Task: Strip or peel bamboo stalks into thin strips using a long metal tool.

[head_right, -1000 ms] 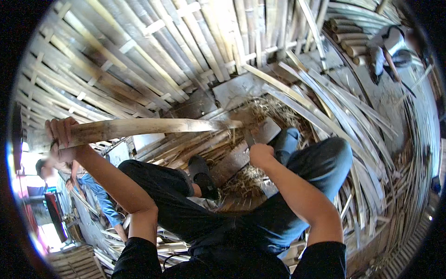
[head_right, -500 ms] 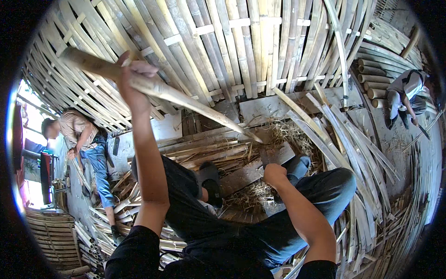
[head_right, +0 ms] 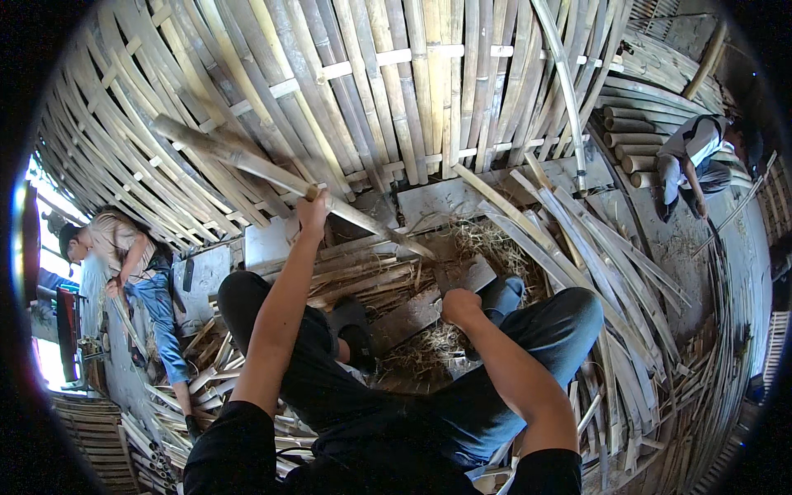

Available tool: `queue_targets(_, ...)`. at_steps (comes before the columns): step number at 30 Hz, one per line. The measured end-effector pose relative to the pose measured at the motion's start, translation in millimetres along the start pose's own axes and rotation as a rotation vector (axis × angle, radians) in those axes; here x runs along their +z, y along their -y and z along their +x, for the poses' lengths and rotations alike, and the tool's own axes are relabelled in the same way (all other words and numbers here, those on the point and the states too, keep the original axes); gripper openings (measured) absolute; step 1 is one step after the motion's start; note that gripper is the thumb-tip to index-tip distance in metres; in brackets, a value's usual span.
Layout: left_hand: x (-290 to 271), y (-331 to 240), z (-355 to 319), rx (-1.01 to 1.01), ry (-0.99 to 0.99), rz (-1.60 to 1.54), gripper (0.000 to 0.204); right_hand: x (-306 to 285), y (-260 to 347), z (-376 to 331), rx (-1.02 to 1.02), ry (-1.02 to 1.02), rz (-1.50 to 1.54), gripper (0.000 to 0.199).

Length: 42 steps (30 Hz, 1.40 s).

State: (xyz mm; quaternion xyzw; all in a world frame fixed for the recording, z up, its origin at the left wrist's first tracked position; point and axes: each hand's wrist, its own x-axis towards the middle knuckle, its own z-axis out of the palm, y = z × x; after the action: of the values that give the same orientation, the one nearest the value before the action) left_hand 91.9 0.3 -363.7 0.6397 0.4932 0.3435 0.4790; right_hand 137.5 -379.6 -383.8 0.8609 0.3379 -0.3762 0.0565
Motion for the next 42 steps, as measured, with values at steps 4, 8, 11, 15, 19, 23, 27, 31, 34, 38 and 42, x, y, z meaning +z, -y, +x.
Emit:
queue_targets(4,-5,21,-1,0.006,-0.100,0.261,0.057,-2,0,1,0.006,0.013,0.005,0.030)
queue_targets(8,-5,20,-18,0.010,-0.117,0.356,0.050,3,-6,6,0.005,-0.034,0.022,0.028)
queue_targets(11,-11,15,-22,0.001,-0.138,0.322,0.046,0,-3,0,-0.007,-0.039,0.017,0.029)
queue_targets(15,-7,2,-13,0.045,-0.136,0.234,0.039,-4,3,-2,-0.014,-0.022,0.009,0.029)
queue_targets(19,-8,-70,-20,-0.074,0.095,-0.430,0.037,-5,3,-2,-0.017,-0.004,0.016,0.028)
queue_targets(23,-16,-123,-32,-0.170,0.121,-0.844,0.025,0,-2,4,-0.022,0.004,-0.006,0.028)
queue_targets(27,-17,-135,-36,-0.391,0.168,-1.206,0.022,-11,4,-3,-0.022,0.034,-0.042,0.027)
queue_targets(31,-16,-130,-49,-0.786,0.460,-1.502,0.024,-7,3,1,-0.022,-0.003,-0.017,0.027)
queue_targets(34,-5,-127,-66,-0.991,0.335,-1.548,0.061,-5,-1,3,-0.023,-0.045,0.015,0.027)
queue_targets(38,7,-114,-70,-0.822,0.440,-1.356,0.048,-5,0,4,-0.010,-0.075,0.061,0.027)
queue_targets(42,16,-89,-61,-0.813,0.428,-1.267,0.040,-8,5,-1,-0.029,-0.043,0.026,0.028)
